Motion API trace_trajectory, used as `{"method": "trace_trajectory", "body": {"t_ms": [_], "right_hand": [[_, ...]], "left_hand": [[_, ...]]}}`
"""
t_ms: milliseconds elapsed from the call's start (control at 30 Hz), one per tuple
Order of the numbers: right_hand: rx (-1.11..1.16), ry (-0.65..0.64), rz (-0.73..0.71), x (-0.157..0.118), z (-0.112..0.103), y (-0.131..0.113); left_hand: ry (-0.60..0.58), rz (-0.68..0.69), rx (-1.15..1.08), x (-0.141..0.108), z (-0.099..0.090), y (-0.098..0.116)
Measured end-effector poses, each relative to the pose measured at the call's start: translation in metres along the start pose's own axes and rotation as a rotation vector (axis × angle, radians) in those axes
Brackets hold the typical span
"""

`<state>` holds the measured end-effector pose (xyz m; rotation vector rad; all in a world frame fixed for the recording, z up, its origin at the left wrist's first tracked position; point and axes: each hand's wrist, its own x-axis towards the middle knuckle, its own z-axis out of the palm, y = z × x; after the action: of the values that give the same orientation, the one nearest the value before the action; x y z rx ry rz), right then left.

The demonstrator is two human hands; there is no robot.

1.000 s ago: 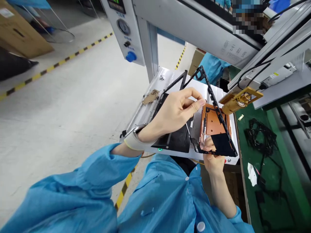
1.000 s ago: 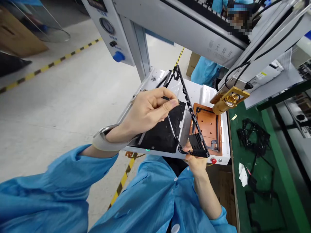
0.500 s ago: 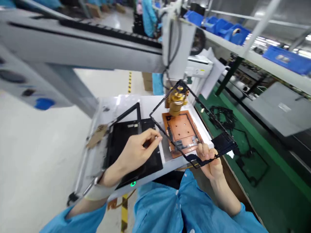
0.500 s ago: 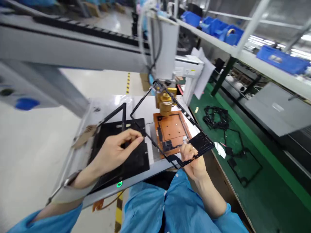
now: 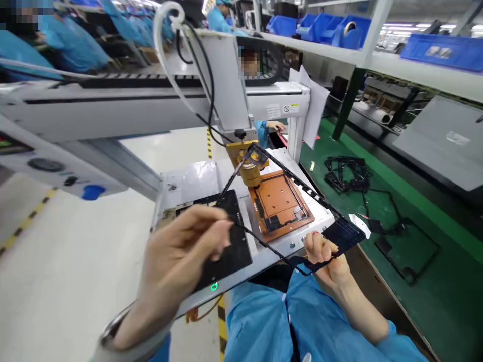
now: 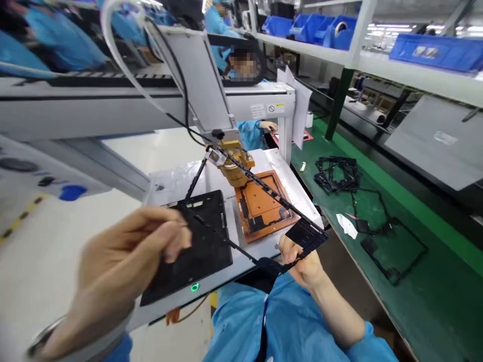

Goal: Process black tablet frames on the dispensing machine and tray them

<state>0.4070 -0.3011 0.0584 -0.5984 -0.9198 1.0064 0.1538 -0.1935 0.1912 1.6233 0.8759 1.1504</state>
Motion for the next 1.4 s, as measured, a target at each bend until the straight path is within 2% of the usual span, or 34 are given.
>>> {"method": "trace_trajectory", "body": {"t_ms": [67,100,167,267,567,967,1400], "right_hand": [[0.011,-0.039,-0.007,0.000,-0.001,0.004],[0.007,-0.053,-0.005,0.000,-0.002,0.005],[-0.016,-0.068,0.005,0.000,-0.003,0.007],[-0.042,-0.075,0.010,-0.001,-0.005,0.008],[-0.065,-0.036,0.009,-0.004,-0.008,0.009],[-0.159,-0.072,0.049,-0.007,-0.016,0.007],[-0.141,-0.110,0.017,-0.010,-0.021,0.013]], "left_hand": [[-0.145,0.006,0.019,0.007,0.027,0.017],[-0.180,0.024,0.009,0.013,0.039,0.021],[-0.187,0.050,-0.033,0.025,0.058,0.026],[-0.158,0.061,-0.090,0.035,0.071,0.026],[-0.152,0.078,-0.106,0.032,0.072,0.025],[-0.090,0.107,0.047,0.030,0.068,0.024],[-0.092,0.105,0.022,0.029,0.071,0.021]]}}
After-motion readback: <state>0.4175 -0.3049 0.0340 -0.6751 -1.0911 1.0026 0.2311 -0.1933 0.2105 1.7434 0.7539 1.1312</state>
